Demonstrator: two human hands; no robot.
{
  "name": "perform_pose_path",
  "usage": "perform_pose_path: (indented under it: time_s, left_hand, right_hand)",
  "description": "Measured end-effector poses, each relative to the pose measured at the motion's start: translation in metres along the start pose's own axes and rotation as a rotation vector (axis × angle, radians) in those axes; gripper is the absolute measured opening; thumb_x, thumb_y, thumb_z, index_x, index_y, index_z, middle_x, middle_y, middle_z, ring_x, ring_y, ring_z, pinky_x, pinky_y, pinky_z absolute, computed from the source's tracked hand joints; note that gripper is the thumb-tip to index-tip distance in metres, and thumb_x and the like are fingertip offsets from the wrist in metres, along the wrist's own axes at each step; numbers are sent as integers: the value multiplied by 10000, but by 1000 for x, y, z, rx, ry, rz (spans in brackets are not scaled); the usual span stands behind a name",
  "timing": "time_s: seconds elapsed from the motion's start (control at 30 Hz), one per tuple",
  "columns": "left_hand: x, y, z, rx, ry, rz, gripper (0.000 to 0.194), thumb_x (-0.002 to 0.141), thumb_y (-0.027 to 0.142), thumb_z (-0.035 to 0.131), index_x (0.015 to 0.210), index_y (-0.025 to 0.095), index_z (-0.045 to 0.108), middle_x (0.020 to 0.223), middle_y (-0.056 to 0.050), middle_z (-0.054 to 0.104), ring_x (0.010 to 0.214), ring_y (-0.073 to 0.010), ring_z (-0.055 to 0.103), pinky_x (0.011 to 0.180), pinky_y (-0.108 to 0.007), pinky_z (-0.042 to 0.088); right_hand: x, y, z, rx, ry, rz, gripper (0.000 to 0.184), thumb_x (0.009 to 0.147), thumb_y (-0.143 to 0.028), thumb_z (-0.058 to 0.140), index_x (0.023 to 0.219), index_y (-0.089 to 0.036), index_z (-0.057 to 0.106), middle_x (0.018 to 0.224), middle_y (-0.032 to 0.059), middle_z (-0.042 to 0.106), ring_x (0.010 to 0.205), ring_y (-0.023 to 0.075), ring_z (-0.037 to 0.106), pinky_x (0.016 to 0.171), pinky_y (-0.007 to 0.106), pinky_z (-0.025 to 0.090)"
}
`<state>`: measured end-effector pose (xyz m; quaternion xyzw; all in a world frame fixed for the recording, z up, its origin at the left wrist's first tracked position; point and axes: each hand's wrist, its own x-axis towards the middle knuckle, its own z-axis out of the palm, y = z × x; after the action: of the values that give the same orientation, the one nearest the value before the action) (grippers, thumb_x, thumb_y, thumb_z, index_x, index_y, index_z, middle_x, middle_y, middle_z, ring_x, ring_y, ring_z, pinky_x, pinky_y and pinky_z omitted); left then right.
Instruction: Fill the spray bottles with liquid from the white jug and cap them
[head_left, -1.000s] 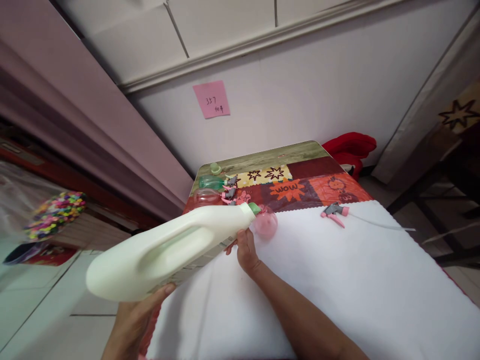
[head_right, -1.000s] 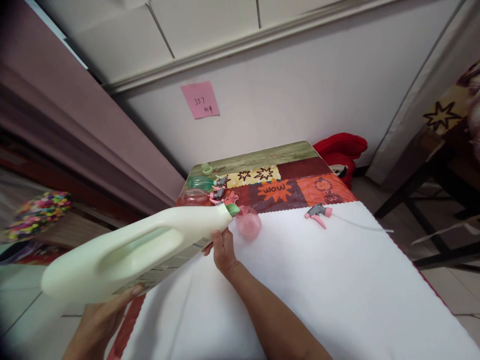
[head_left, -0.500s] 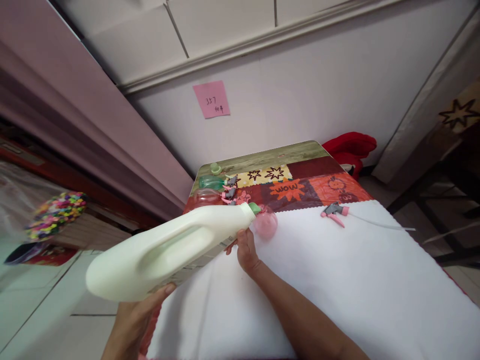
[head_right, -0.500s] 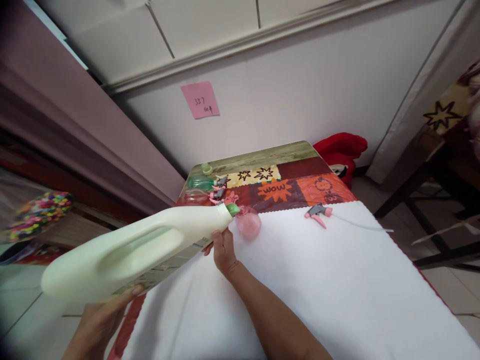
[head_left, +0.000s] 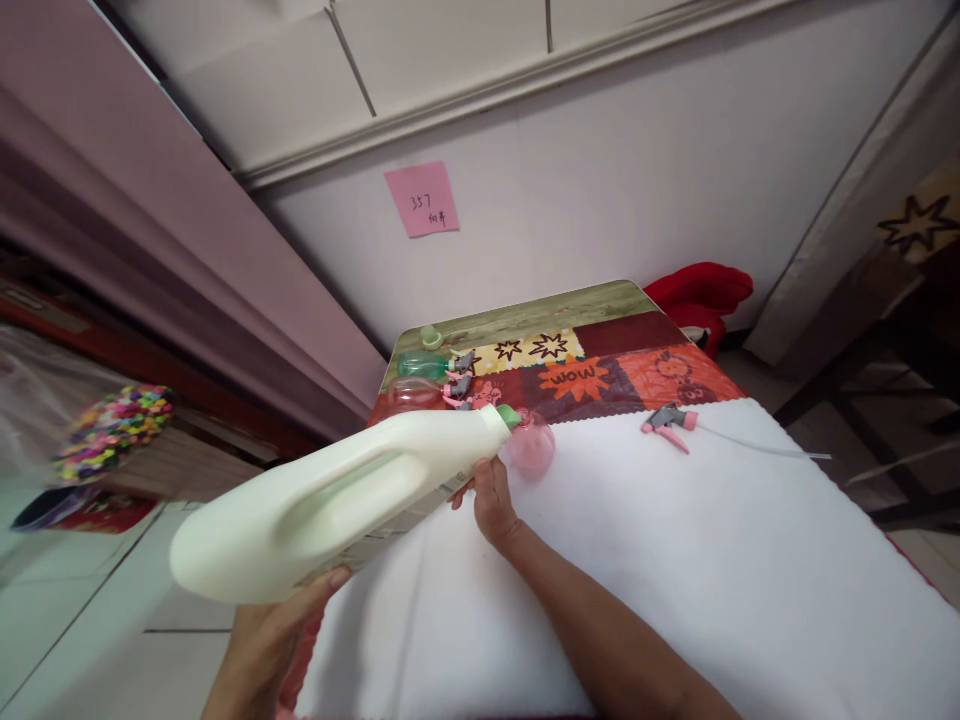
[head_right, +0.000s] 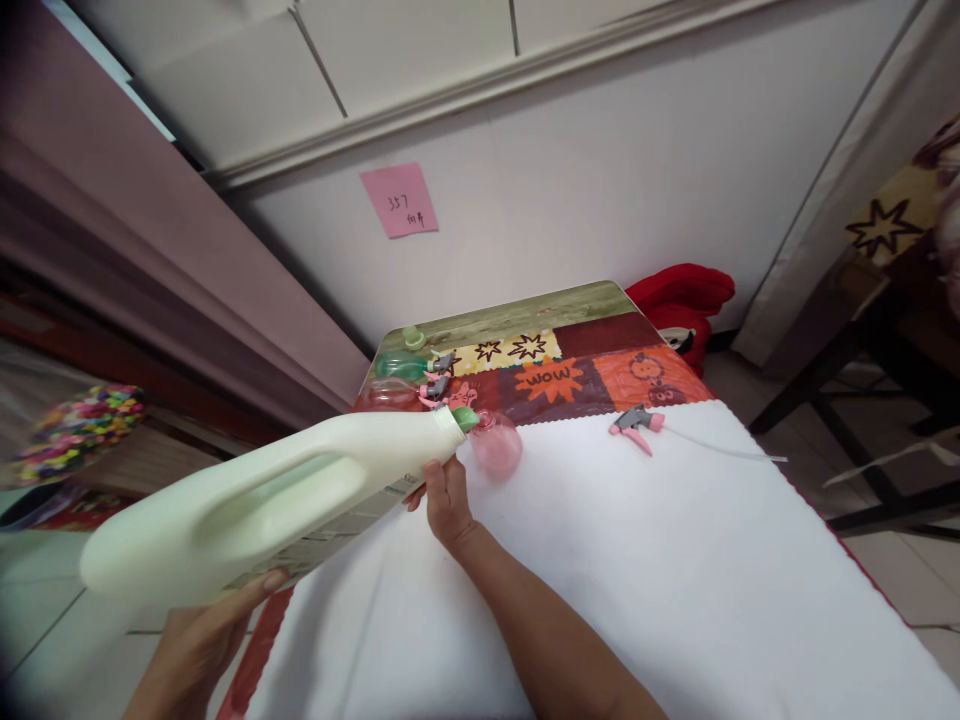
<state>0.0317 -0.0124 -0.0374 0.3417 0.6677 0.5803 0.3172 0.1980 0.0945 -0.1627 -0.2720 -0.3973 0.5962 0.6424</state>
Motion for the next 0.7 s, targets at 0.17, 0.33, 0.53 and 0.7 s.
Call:
perform_pose_path:
  time_s: [0.17,0.33,0.53,0.7]
  left_hand:
    - [8,0,-3,20,-19,-6,798,324,167,950,1098,213,759,995,-62,817,1027,-365,743,875,-400,642]
    - [3,-1,-1,25,20,31,716,399,215,942,1091,216,759,1000,-53,814,1091,-355,723,920,-395,625]
    - [6,-4,-4,0,-23,31,771,412,201,938,1156,231,738,1021,-41,812,1070,-318,734,894,-341,630]
    - [18,-13,-17,26,-24,-6,815,361,154,935,1151,220,746,1044,-55,811,1055,-340,738,882,-358,636]
  right_hand:
    - [0,3,0,27,10,-9,614,922,-743,454,900,-154,627,451,5,610,364,162,573,393,256,459]
    - [-1,5,0,53,7,-14,592,920,-728,481,926,-152,617,474,9,629,355,159,568,378,249,449]
    - [0,3,-1,40,-4,-27,583,940,-708,466,901,-147,621,456,4,610,362,157,572,397,248,459]
    - [0,4,-1,33,9,-14,587,938,-712,469,920,-145,622,462,1,612,362,156,571,399,251,461]
